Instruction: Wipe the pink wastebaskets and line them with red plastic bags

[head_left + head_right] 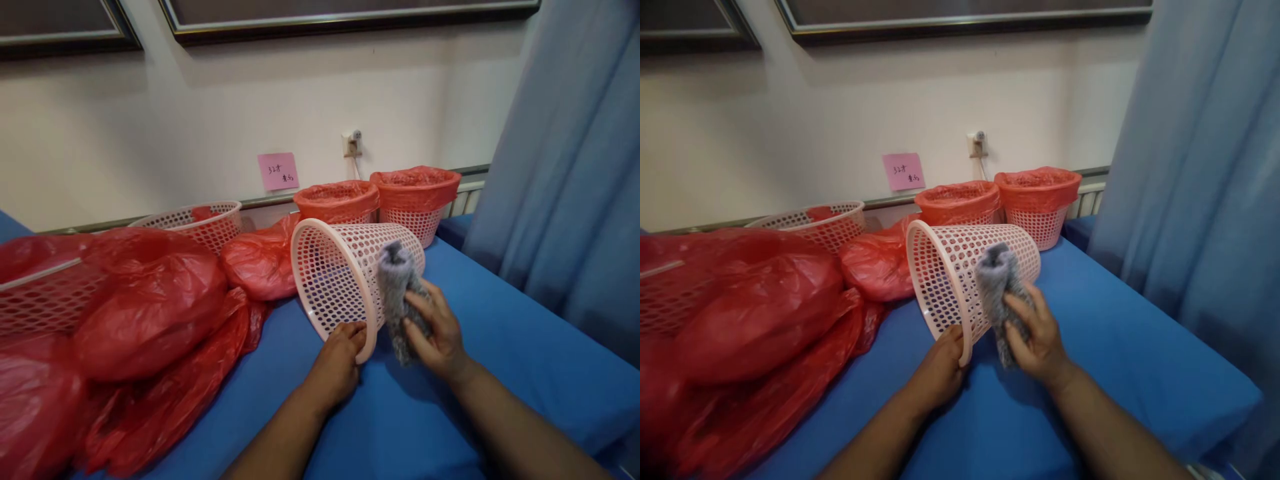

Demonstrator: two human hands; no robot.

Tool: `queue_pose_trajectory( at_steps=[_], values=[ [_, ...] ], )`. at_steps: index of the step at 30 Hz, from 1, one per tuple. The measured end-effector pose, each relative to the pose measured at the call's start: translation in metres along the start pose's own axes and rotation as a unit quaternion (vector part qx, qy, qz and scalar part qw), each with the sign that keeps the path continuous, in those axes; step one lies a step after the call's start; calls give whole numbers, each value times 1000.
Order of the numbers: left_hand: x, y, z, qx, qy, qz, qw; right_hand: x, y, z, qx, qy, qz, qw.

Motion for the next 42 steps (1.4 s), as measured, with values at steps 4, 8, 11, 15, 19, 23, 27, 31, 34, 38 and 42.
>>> queue_pose_trajectory(
  at_steps=[4, 8, 11, 15, 19, 23, 27, 31, 34, 38, 42],
  values=[
    [-28, -17, -7, 38, -109, -108, 987, 17, 63, -12, -163, 94, 35, 981],
    [-49, -23, -17, 55, -192, -166, 966, 25, 58, -10, -145, 99, 33, 984],
    [-51, -21, -18, 47, -198, -158, 966, 8, -1, 0, 21, -1, -8, 1000],
    [-44, -26, -16, 71, -175, -120, 975, -24, -115, -15, 331, -132, -9, 934],
    [-30, -31, -14, 94, -120, -79, 985, -25, -154, -24, 428, -138, 38, 892],
    [-23, -27, -11, 85, -98, -62, 990, -13, -60, 0, 158, -66, -29, 985],
    [-23, -26, -4, 85, -83, -86, 989, 20, 47, -13, -100, 65, 33, 992],
    [-24, -22, 0, 80, -73, -99, 989, 21, 23, -10, -25, 25, 19, 999],
    [-23, -16, 0, 68, -74, -96, 990, -2, -59, -5, 170, -80, -39, 981],
    [-18, -12, 0, 66, -56, -86, 992, -14, -148, -20, 379, -111, -11, 919],
    [-11, -9, 0, 65, -29, -64, 995, -10, -165, -31, 437, -125, 29, 890]
  ],
)
Point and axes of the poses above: each hand's wrist, its own z-axis towards the middle knuckle, its own x-axis out of the palm, y = z × x, the point moved 10 cm from there along z, towards the middle knuckle, and after that the axes turned 1 degree about -y, right-handed, at the moved point
